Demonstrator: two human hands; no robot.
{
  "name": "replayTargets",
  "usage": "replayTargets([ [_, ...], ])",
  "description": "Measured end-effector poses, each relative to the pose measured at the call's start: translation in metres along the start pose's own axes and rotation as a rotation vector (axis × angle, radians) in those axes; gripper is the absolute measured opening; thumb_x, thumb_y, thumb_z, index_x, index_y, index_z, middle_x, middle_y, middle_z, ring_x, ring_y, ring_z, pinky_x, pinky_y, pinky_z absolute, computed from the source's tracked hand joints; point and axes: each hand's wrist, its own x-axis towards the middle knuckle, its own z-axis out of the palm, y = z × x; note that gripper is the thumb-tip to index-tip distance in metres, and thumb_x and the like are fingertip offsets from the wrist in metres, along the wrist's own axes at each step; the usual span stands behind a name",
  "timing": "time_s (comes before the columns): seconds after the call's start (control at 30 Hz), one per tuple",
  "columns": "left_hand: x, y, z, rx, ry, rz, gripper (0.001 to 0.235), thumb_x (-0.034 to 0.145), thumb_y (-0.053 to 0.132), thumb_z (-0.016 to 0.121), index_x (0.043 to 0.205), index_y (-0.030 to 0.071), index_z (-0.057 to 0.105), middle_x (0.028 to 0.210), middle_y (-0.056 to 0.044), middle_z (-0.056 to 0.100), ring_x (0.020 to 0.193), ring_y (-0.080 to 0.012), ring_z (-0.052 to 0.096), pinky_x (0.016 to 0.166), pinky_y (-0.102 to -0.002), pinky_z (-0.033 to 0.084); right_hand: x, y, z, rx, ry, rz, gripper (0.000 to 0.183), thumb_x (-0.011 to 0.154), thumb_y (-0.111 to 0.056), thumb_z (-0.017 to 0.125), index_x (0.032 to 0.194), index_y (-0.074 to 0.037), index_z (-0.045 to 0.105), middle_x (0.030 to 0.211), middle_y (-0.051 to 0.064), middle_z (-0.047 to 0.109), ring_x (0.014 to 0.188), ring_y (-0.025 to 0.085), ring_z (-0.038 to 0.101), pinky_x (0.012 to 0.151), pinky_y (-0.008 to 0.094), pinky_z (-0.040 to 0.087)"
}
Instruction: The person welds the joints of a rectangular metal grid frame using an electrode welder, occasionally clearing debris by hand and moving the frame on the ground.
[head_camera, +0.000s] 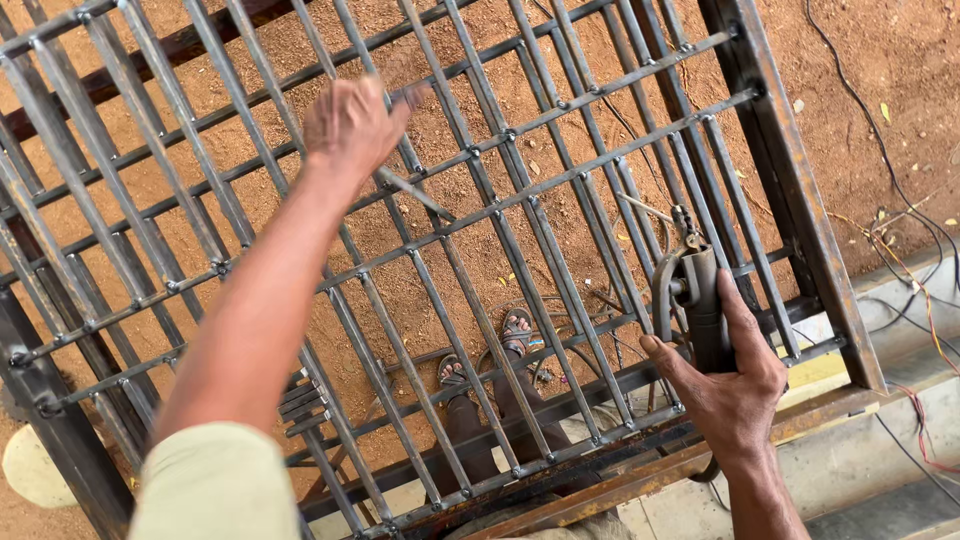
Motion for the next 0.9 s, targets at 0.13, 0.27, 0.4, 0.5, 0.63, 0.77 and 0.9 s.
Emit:
replayTargets([
  [0.13,-0.049,0.005,-0.047,0.11,-0.589,0.186,0.083,0.083,0.086,0.057,0.064,0.005,0.053,0.059,0.002,0.04,0.044,-0.009,0.034,0.035,-0.028,0.036,-0.001,0.006,-0.002,0.038,0.022,-0.013,0.088,0.079,-0.018,0.088,0.156,-0.001,0.048,0.129,0.019,0.07,0.105,0.018,0.071,0.08,0.028,0.064],
  [0.27,-0.074,0.01,-0.079,-0.085,-0.852,0.083,0.062,0.078,0.07,0.073,0.074,0.008,0.069,0.058,0.002,0.047,0.047,-0.0096,0.037,0.041,-0.031,0.03,-0.003,0.009,-0.001,0.055,0.015,0.009,0.089,0.078,-0.019,0.088,0.156,-0.001,0.048,0.127,0.019,0.07,0.103,0.018,0.073,0.079,0.029,0.065],
  [0.4,-0.075,0.023,-0.087,-0.178,-0.738,0.004,0.048,0.088,0.06,0.067,0.094,0.013,0.076,0.058,0.001,0.052,0.047,-0.0097,0.038,0.042,-0.033,0.03,-0.003,0.009,-0.002,0.066,0.017,0.002,0.089,0.079,-0.019,0.089,0.156,-0.002,0.048,0.126,0.018,0.071,0.103,0.018,0.073,0.082,0.03,0.064],
  [0.5,-0.081,0.048,-0.058,-0.193,-0.658,-0.002,0.041,0.094,0.053,0.064,0.101,0.014,0.072,0.06,0.001,0.053,0.045,-0.0106,0.04,0.04,-0.034,0.035,-0.006,0.007,-0.002,0.003,0.036,-0.033,0.09,0.077,-0.017,0.09,0.156,-0.002,0.05,0.128,0.019,0.071,0.104,0.019,0.07,0.083,0.031,0.062],
  [0.63,-0.082,0.068,-0.012,-0.181,-0.387,0.151,0.045,0.095,0.051,0.068,0.087,0.006,0.069,0.062,0.001,0.055,0.047,-0.0082,0.045,0.041,-0.03,0.043,-0.006,0.005,-0.004,0.048,0.028,0.001,0.09,0.076,-0.017,0.09,0.155,-0.003,0.05,0.129,0.017,0.07,0.103,0.018,0.071,0.081,0.03,0.064],
  [0.77,-0.082,0.063,0.014,-0.122,-0.223,0.285,0.048,0.094,0.054,0.069,0.083,0.008,0.067,0.06,-0.001,0.056,0.048,-0.0108,0.05,0.043,-0.032,0.048,-0.011,0.006,-0.007,0.019,0.02,0.031,0.091,0.074,-0.015,0.09,0.155,-0.002,0.049,0.13,0.019,0.07,0.103,0.019,0.072,0.079,0.03,0.064],
  [0.9,-0.081,0.058,0.015,-0.072,-0.022,0.443,0.047,0.087,0.055,0.071,0.084,0.009,0.068,0.061,-0.001,0.056,0.05,-0.0109,0.056,0.042,-0.031,0.053,-0.01,0.006,-0.005,0.048,0.011,-0.036,0.09,0.076,-0.015,0.089,0.155,-0.002,0.049,0.137,0.02,0.067,0.109,0.021,0.072,0.087,0.032,0.065],
])
